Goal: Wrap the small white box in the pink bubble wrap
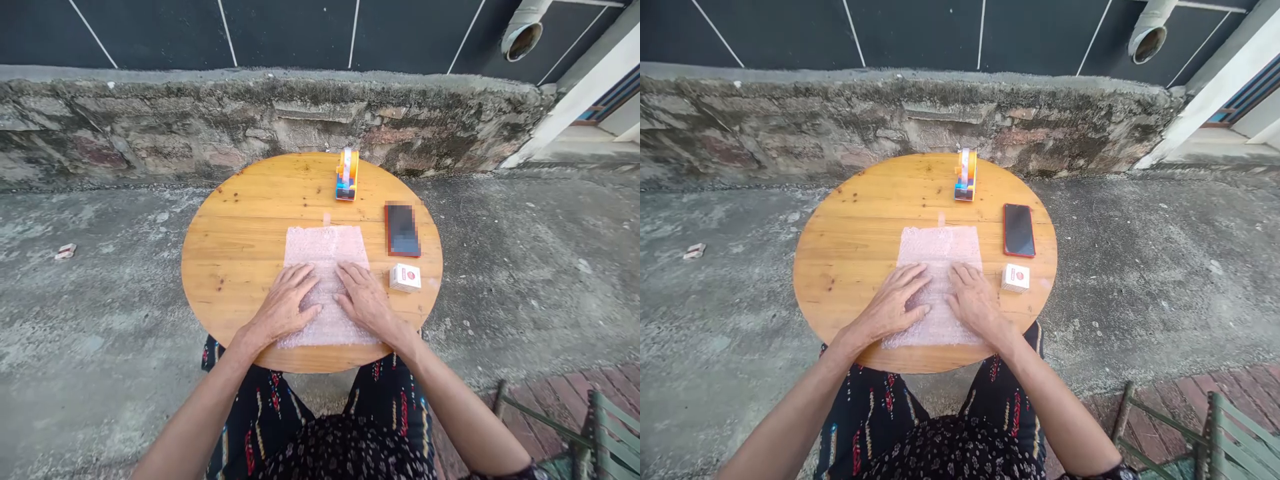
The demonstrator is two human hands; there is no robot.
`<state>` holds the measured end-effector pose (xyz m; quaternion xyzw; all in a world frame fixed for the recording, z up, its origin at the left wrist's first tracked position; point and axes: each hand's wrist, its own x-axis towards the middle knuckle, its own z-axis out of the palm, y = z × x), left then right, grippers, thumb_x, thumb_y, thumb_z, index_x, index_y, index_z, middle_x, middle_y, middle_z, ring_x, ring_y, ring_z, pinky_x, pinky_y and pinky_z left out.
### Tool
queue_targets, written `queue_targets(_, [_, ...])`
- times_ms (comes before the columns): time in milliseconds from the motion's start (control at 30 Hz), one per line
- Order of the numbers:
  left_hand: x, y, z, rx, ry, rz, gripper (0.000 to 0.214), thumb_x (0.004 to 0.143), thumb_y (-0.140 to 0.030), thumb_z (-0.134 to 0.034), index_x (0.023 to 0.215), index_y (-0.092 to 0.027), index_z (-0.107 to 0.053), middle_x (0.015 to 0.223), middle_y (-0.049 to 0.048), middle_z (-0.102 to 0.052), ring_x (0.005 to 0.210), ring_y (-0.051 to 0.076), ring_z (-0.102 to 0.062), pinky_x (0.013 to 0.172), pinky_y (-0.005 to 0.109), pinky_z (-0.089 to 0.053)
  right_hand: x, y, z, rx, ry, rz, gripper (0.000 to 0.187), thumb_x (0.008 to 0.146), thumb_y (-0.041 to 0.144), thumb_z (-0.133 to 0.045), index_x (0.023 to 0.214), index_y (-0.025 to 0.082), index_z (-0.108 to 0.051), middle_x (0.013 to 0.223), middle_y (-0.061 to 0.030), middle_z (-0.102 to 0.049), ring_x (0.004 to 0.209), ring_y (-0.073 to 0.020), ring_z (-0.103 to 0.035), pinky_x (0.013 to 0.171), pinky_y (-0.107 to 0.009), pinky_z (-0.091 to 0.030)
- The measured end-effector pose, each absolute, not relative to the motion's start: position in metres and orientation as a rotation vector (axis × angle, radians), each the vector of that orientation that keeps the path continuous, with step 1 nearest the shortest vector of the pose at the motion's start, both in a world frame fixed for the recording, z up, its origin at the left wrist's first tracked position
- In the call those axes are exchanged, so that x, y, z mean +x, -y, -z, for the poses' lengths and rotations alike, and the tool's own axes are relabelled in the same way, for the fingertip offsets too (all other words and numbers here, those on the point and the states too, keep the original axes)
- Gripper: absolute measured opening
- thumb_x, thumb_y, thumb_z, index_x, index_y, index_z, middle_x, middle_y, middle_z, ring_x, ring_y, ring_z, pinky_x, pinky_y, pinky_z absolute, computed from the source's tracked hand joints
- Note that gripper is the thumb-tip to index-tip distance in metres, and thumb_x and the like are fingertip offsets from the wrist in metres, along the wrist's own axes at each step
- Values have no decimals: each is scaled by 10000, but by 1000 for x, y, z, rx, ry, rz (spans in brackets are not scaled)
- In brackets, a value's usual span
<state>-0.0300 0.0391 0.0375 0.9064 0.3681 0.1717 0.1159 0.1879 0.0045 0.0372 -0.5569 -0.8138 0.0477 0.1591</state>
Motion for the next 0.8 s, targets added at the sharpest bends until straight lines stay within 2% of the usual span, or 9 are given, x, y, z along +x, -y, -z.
queue_targets(233, [-35,-37,-29,2632,-1075,-586,528,827,-398,-594,1308,-186,-548,1482,124,-431,1383,312,-350,1158,533,-274,197,25,-45,-1733,2243,-85,418,912,209,-461,1314,129,-545,1417,-175,-498,1303,-333,-452,1042,-546,-409])
queue_targets(400, [-34,-37,-29,2620,-1074,-621,533,805,-377,-610,1303,-195,-552,1468,120,-445,1377,318,-357,1157,530,-284,180,31,-48,-1562,2402,-138,393,906,259,-535,1293,197,-572,1424,-106,-514,1312,-303,-447,1072,-517,-386])
queue_targets(533, [-34,-37,-29,2629,-1077,-620,523,801,-378,-612,1289,-196,-558,1464,111,-452,1378,312,-355,1169,538,-252,207,49,-46,-1670,2248,-85,315,916,258,-524,1199,176,-632,1332,-118,-593,1238,-312,-517,1018,-521,-432])
queue_targets(633, [-35,-37,-28,2633,-1074,-614,530,799,-381,-611,1293,-197,-551,1463,109,-453,1378,307,-353,1166,537,-253,228,69,-49,-1720,2113,-75,253,926,252,-500,1112,216,-667,1229,-101,-655,1147,-297,-584,968,-520,-468])
queue_targets(800, [-36,-36,-26,2640,-1124,-634,565,790,-397,-617,1315,-209,-526,1462,116,-447,1376,307,-359,1164,540,-244,213,63,-58,-1647,2139,-147,310,927,230,-484,1203,194,-620,1319,-108,-598,1202,-285,-548,998,-493,-462])
